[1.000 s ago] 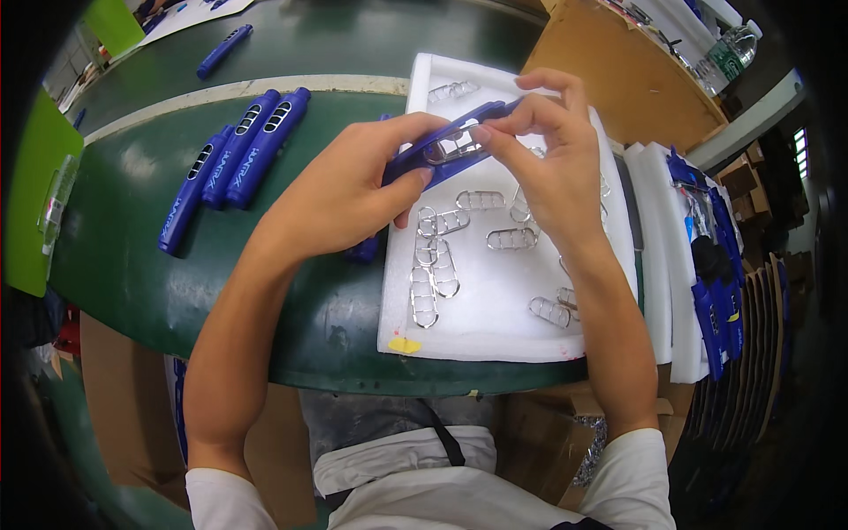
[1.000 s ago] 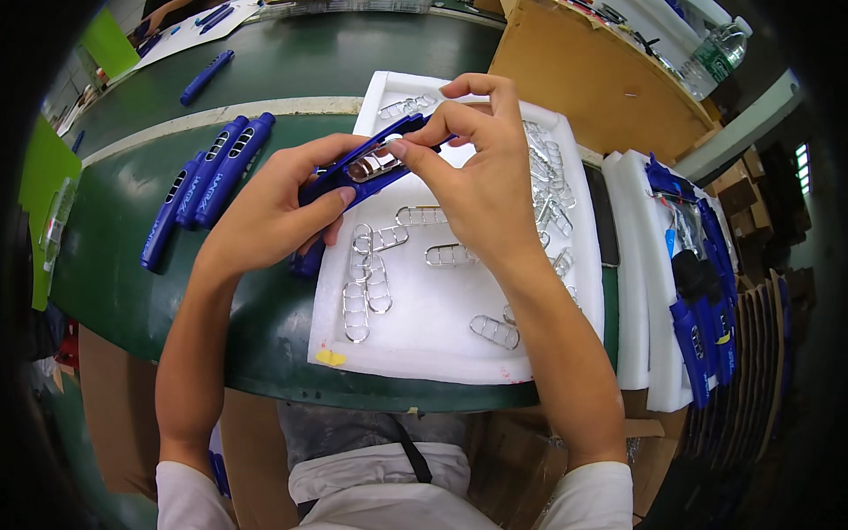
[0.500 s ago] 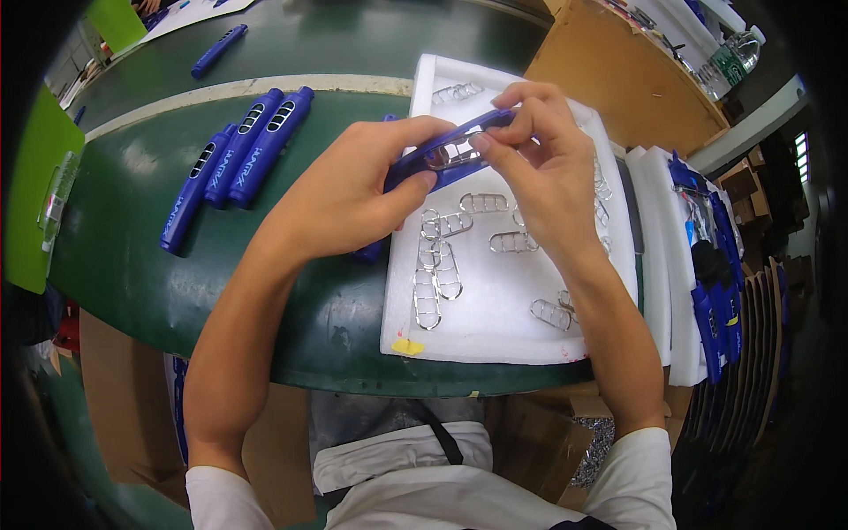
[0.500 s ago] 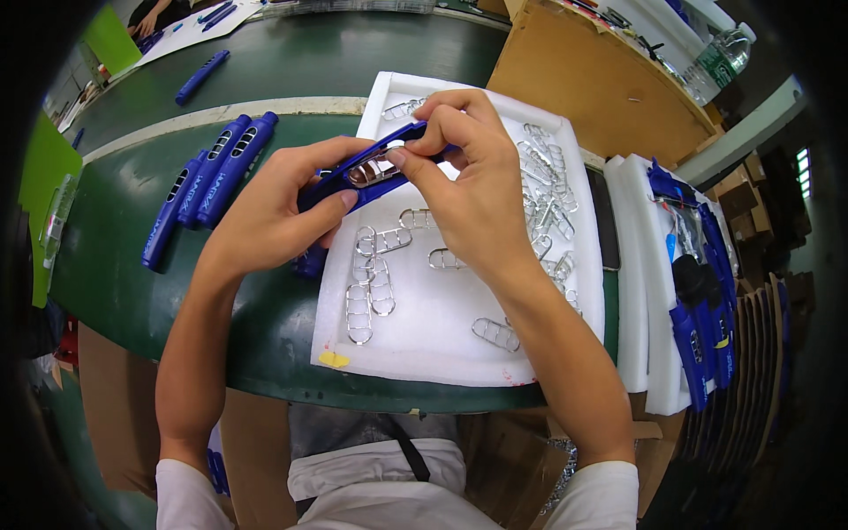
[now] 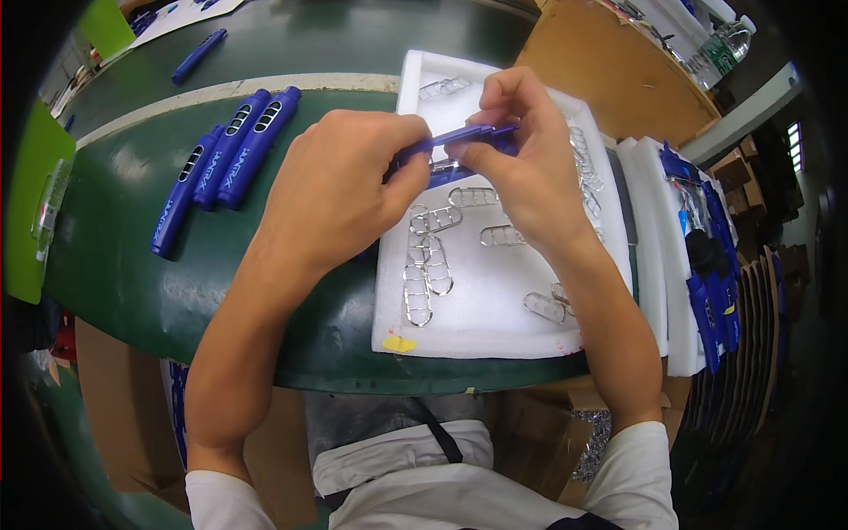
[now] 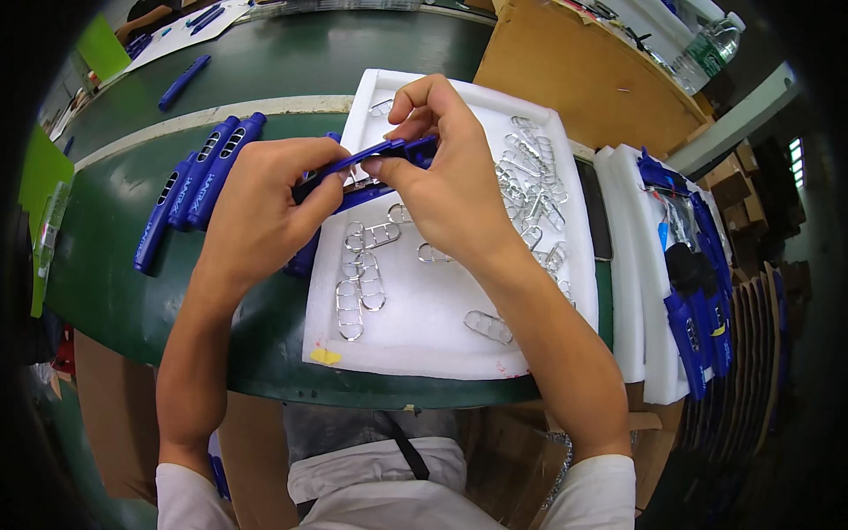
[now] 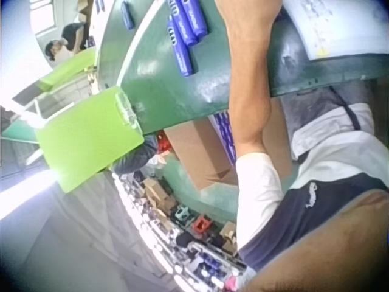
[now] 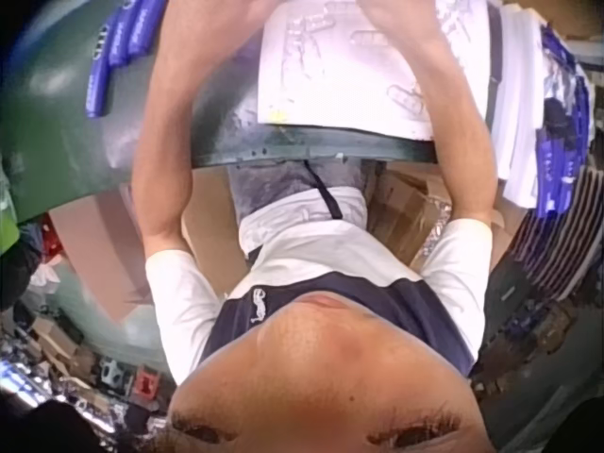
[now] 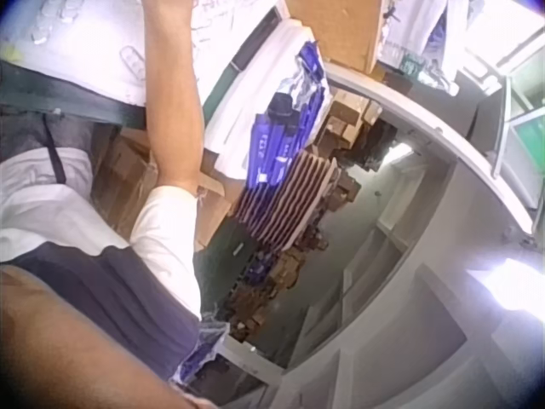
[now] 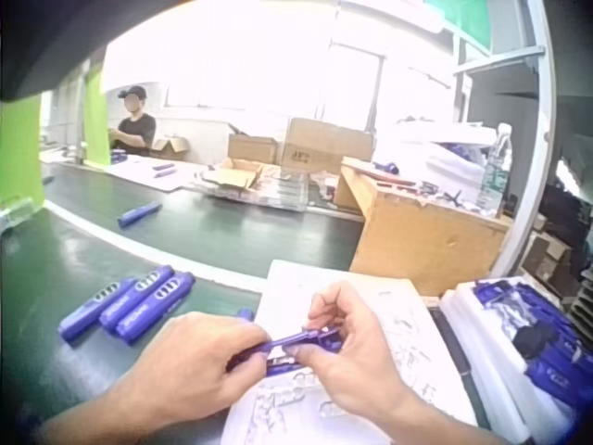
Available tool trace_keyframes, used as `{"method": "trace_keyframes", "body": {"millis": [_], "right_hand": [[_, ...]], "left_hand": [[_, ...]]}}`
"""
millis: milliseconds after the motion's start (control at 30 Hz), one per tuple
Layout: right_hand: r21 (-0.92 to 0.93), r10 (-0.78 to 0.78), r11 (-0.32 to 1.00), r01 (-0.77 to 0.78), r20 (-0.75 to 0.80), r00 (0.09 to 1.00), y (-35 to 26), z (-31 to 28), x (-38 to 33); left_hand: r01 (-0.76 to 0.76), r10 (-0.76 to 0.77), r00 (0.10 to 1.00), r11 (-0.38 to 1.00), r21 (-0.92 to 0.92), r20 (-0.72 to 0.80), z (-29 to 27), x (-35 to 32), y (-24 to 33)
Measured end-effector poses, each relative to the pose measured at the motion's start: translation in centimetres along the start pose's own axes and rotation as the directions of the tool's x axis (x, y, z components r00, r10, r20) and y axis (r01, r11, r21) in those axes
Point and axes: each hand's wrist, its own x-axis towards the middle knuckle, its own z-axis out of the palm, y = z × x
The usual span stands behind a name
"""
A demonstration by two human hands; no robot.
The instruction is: Assembling silver internal components into blue plastic electronic device housings.
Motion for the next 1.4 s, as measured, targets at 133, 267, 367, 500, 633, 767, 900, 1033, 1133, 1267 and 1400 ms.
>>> {"method": "trace_keyframes", "body": {"millis": [133, 267, 367, 500, 633, 767, 900, 1033, 1133, 1267, 1400], "right_hand": [[-0.031, 0.113, 0.993, -0.112, 0.015, 0.993, -0.4, -0.1, 0.0], [-0.069, 0.056, 0.996, -0.055, 0.013, 0.998, -0.2, 0.1, 0.1], [-0.039, -0.034, 0.999, 0.033, -0.034, 0.999, -0.2, 0.1, 0.3], [0.079, 0.012, 0.997, -0.018, 0.074, 0.997, 0.2, -0.8, 0.4], [0.053, 0.009, 0.998, -0.019, 0.184, 0.983, -0.1, -0.9, 0.2], [0.042, 0.013, 0.999, -0.022, 0.188, 0.982, -0.2, -1.1, 0.2], [-0.009, 0.026, 1.000, -0.025, 0.153, 0.988, -0.3, -0.7, -0.1], [-0.092, 0.065, 0.994, -0.056, 0.096, 0.993, -1.0, -0.2, -0.4], [-0.113, 0.050, 0.993, -0.040, 0.085, 0.995, -0.8, -0.2, -0.5], [-0.129, -0.006, 0.992, 0.015, 0.071, 0.997, -0.6, 0.2, -0.8], [-0.147, 0.016, 0.989, -0.011, 0.035, 0.999, -0.8, 0.5, -0.9]], "left_hand": [[0.044, -0.044, 0.999, 0.999, 0.006, 0.005, 0.2, -0.1, 0.2], [0.038, -0.038, 0.999, 0.999, 0.027, -0.002, 0.6, -0.2, -0.1], [0.063, -0.065, 0.997, 0.996, -0.056, -0.041, 0.6, 0.0, -0.3], [0.016, -0.011, 0.999, 0.995, -0.098, 0.052, 0.5, -0.1, -1.0], [0.067, -0.056, 0.991, 0.994, -0.089, 0.124, 0.3, -0.1, -1.2], [0.079, -0.067, 0.989, 0.993, -0.092, 0.130, 0.0, 0.1, -0.8], [0.116, -0.103, 0.983, 0.990, -0.079, 0.153, 0.0, 0.0, -0.7], [0.101, -0.088, 0.986, 0.991, -0.085, 0.144, 0.1, 0.0, -0.5], [0.092, -0.079, 0.989, 0.991, -0.096, 0.128, 0.4, -0.2, -0.7], [0.153, -0.147, 0.981, 0.987, -0.039, 0.126, 0.1, 0.0, 0.3], [0.167, -0.162, 0.979, 0.985, -0.030, 0.122, 0.3, -0.1, 0.3]]}}
